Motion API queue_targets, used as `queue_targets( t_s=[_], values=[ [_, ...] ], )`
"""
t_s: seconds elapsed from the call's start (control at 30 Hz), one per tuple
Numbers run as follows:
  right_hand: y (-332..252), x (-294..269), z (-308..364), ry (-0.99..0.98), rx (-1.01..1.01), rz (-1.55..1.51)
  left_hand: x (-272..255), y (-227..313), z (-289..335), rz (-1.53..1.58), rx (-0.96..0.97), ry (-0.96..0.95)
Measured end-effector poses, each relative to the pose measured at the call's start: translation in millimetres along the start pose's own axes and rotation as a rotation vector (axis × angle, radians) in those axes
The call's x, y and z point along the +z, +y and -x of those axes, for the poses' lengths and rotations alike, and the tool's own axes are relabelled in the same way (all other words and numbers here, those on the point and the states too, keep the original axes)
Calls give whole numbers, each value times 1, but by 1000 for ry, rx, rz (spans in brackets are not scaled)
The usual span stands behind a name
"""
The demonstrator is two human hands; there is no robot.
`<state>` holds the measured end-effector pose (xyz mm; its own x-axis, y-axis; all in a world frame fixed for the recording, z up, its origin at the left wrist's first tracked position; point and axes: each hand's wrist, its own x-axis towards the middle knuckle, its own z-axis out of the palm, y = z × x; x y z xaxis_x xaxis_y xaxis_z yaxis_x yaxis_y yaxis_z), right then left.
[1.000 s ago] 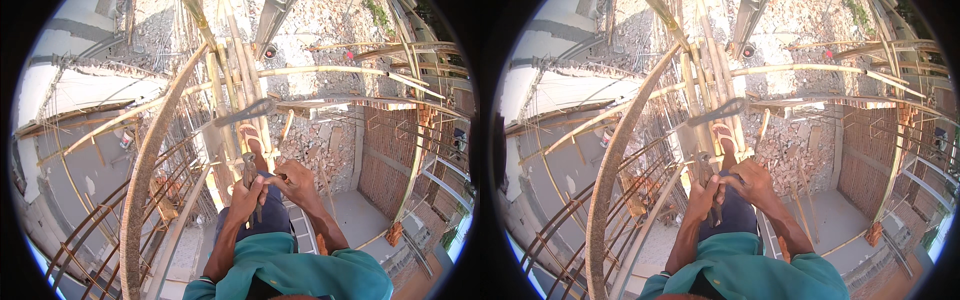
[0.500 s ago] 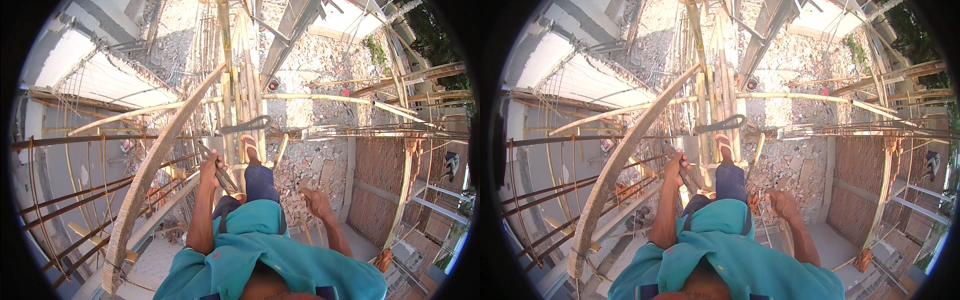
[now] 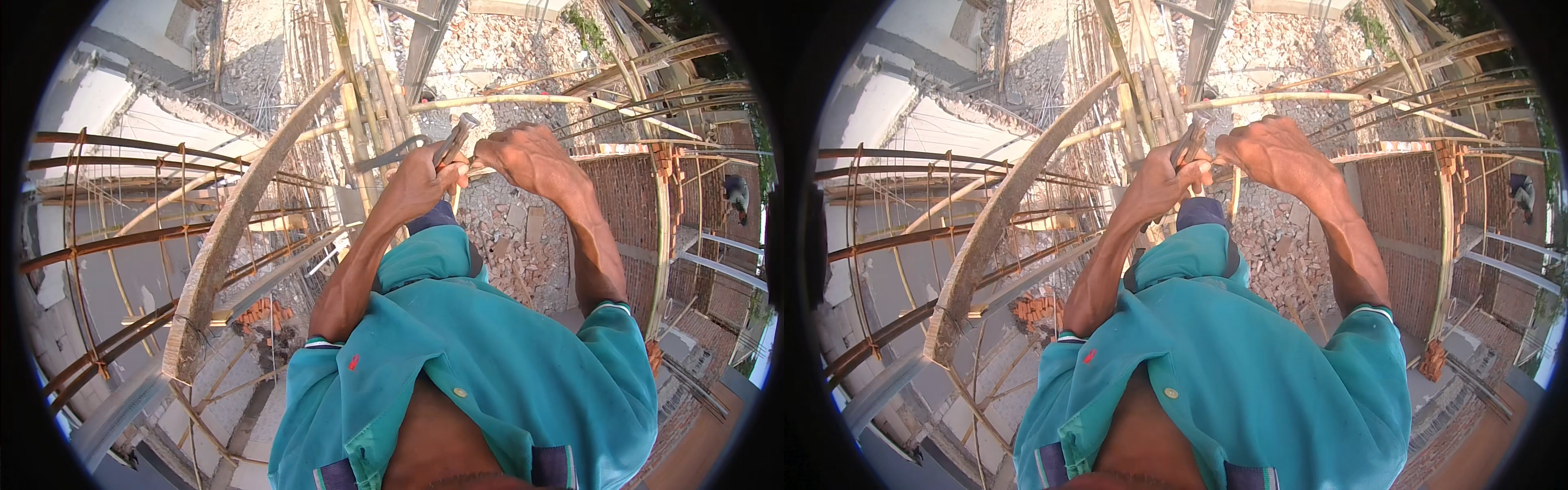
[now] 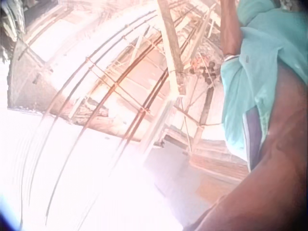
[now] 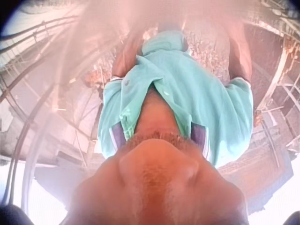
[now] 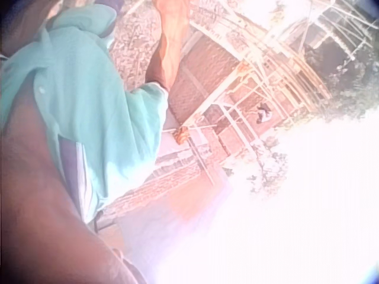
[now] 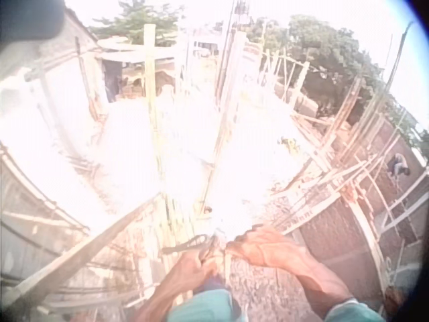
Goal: The person positions bamboo poles on a bamboo scaffolding platform and secures them using wire and pliers. They repeatedly wrap wire around pole joints and twist it to tighten the connections.
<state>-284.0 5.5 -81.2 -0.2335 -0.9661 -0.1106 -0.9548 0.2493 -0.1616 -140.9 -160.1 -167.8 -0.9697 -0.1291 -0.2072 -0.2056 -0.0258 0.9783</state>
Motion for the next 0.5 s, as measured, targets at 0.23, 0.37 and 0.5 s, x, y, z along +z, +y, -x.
queue_targets(
  t_s=[0.23,0.37,0.5],
  values=[
    [1,-49,-1,801,51,188,-31,46,19,116,-33,54],
    [-7,-36,1,855,49,-281,-30,53,23,98,1,83],
    [-14,-24,0,890,74,-303,-24,58,26,95,1,50]
  ],
)
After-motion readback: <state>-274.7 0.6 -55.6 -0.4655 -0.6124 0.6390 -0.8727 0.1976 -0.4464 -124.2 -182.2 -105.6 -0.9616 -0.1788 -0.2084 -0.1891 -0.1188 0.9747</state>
